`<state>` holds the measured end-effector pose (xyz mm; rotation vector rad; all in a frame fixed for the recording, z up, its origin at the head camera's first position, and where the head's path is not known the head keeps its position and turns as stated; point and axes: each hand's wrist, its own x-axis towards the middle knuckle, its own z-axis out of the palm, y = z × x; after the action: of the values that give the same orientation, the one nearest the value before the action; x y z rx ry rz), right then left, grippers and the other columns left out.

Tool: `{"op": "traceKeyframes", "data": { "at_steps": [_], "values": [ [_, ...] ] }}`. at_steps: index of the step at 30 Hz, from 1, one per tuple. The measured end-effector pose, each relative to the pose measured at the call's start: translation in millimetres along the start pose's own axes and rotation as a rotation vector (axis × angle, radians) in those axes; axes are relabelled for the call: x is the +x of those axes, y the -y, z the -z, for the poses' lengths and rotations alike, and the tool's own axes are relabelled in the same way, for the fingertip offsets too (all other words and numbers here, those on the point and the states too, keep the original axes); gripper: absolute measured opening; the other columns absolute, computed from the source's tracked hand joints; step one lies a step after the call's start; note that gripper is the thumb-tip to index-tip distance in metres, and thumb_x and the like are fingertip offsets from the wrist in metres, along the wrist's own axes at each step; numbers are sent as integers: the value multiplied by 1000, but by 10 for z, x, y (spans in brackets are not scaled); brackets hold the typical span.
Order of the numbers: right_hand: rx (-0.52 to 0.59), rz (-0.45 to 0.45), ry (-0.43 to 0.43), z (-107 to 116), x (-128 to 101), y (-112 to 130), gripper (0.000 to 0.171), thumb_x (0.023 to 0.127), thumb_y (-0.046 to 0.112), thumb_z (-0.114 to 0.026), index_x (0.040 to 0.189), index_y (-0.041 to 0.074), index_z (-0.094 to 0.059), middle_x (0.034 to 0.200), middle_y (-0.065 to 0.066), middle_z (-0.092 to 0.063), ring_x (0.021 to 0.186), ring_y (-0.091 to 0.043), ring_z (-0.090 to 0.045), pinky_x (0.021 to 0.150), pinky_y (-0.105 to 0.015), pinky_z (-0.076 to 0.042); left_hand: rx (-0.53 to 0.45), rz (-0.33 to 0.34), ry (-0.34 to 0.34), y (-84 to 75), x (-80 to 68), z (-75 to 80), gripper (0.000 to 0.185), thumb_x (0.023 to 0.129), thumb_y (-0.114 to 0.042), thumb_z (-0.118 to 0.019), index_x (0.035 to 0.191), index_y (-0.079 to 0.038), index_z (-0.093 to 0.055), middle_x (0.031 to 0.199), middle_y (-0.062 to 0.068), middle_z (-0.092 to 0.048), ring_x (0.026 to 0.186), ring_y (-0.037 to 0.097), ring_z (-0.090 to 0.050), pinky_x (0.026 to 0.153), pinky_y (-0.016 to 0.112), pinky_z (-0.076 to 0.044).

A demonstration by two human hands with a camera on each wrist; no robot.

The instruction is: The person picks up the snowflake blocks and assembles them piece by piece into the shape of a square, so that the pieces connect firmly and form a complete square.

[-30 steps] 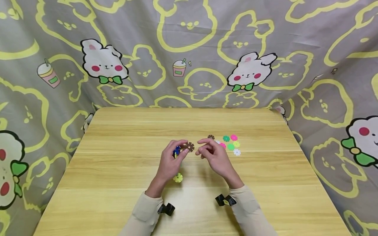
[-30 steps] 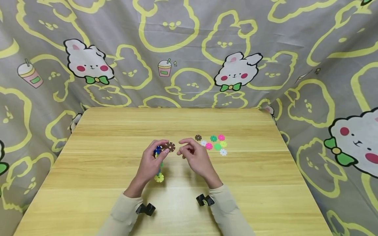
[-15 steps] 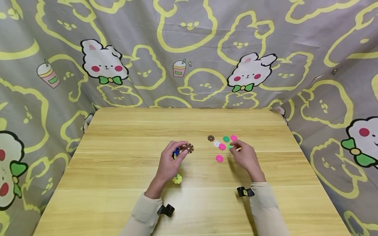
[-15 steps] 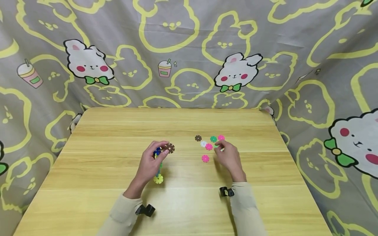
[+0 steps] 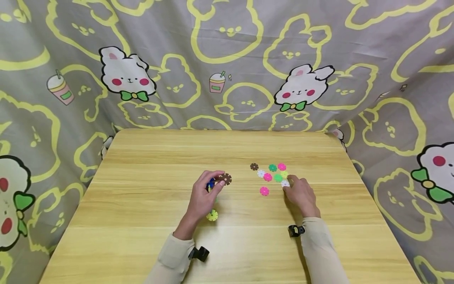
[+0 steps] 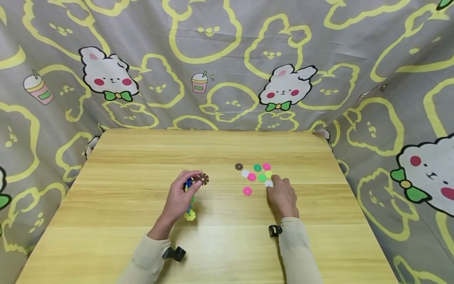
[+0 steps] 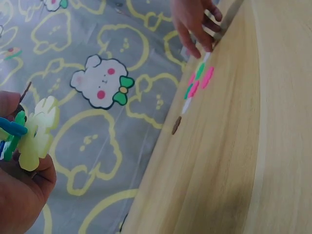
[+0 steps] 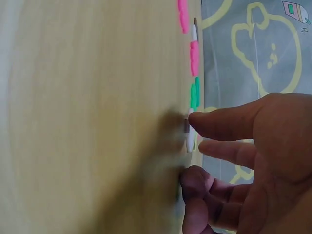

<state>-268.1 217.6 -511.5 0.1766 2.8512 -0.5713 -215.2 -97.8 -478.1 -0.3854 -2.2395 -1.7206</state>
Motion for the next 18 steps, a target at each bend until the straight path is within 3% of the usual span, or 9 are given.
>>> {"op": "traceKeyframes", "data": {
  "at_steps": [6,11,18],
  "values": [
    [11,17,-34,-49,30,-21,41,87,30,-53,125,15,-50,111,-20,-50,88,-30,-50,55,-32,-40,1,-2,11,16,-7,-12,26,87,-25,-58,112,-18,-59,96,0,-56,83,12,-54,61,22,-47],
    [48,28,-78,-54,37,-37,32,84,24,-57,110,6,-58,106,-18,-52,90,-30,-50,65,-38,-43,4,4,9,23,-8,-4,26,87,-25,-57,113,-18,-59,97,0,-56,84,12,-55,62,22,-47],
    [85,26,-57,-34,67,-53,37,79,19,-58,110,2,-50,105,-20,-56,90,-31,-55,71,-40,-45,6,18,21,16,-5,-5,28,87,-27,-57,113,-17,-59,96,-1,-55,84,12,-54,61,22,-46]
  ]
}}
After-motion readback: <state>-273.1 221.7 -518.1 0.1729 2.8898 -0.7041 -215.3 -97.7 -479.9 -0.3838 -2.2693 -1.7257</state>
